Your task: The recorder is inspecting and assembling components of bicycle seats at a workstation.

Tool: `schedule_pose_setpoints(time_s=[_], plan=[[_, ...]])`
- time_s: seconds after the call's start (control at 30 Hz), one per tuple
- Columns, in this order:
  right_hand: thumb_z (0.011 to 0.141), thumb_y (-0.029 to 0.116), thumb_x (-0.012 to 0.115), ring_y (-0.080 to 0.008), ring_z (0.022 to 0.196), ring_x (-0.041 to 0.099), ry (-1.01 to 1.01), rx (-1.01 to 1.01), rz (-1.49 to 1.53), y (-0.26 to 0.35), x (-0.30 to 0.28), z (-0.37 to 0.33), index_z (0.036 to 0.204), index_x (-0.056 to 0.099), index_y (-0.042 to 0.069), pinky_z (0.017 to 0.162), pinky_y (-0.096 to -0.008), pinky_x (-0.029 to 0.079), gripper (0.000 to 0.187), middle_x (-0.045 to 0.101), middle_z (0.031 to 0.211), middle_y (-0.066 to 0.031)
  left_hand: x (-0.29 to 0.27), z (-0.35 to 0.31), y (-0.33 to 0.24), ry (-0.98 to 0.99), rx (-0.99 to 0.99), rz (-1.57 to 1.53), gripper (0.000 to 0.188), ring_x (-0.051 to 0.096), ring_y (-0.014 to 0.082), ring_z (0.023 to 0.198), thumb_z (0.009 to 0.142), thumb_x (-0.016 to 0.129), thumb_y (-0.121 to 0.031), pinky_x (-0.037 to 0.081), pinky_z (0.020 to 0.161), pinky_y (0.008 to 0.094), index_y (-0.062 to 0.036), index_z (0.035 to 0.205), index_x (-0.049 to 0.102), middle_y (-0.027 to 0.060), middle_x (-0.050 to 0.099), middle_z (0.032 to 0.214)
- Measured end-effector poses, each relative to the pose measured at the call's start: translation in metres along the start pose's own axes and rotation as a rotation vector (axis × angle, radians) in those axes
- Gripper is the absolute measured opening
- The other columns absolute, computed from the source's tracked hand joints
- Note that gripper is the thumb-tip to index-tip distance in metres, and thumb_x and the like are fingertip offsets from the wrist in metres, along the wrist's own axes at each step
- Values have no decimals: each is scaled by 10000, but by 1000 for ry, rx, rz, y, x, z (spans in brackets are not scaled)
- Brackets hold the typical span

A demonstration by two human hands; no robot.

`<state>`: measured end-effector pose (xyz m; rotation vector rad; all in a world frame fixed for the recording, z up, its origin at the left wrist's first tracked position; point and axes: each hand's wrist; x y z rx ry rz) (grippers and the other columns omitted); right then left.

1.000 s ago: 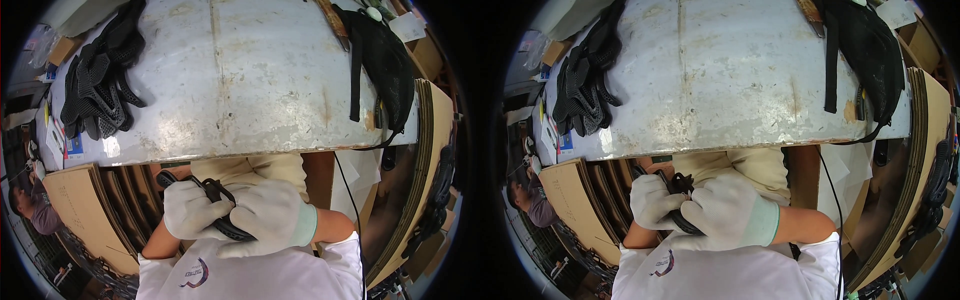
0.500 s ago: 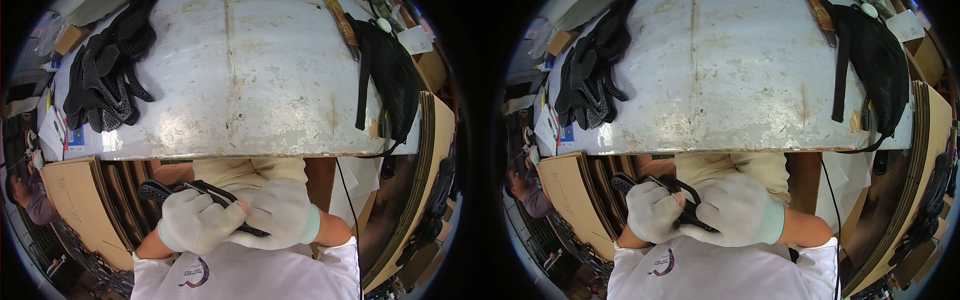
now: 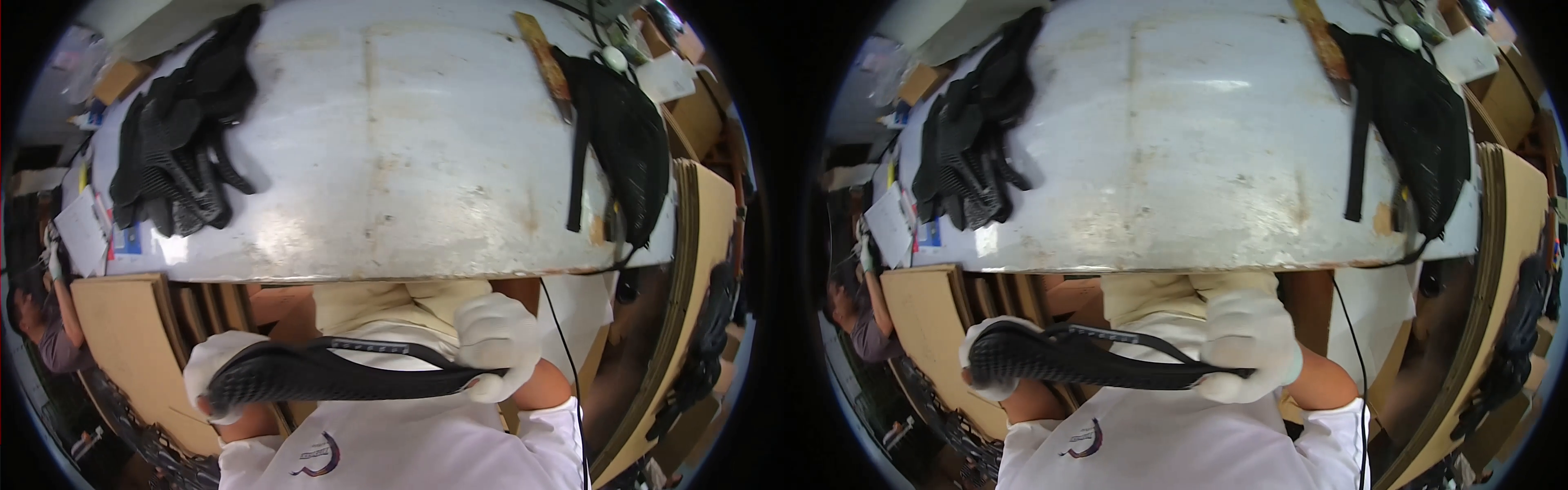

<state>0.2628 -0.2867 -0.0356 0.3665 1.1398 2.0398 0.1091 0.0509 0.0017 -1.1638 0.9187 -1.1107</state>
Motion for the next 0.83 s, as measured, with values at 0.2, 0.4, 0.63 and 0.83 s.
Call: schedule_pose_setpoints(time_s=[0.2,0.4,0.63,0.83], plan=[[870,304,748,-268,450,502,-57,43,-15,3,0,-6,654,613,7,445,-378,382,391,494,568,-64,34,29,-17,50,9,207,741,722,363,633,1048,531,-577,580,617,413,112,882,747,214,720,734],[803,323,803,-250,449,499,-52,3,1,6,-4,-12,667,633,21,431,-356,363,373,468,561,-48,37,31,-36,246,-166,120,653,715,381,693,1067,510,-501,557,648,402,111,1101,733,227,710,788],[769,388,839,-231,457,506,40,-82,-52,14,-8,-13,692,637,35,439,-335,376,414,494,600,-34,32,24,-36,289,-152,88,540,700,395,691,1061,506,-369,552,652,400,122,1106,726,243,712,827],[750,428,854,-224,458,506,117,-82,-148,10,-12,-12,726,659,47,430,-338,366,429,517,605,-33,24,28,-21,443,-199,13,673,735,402,779,1061,524,-482,577,725,392,157,1217,668,264,740,924]])
Point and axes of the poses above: each hand's wrist, its own z-axis towards the middle knuckle, its own x-axis out of the palm, y = z × x
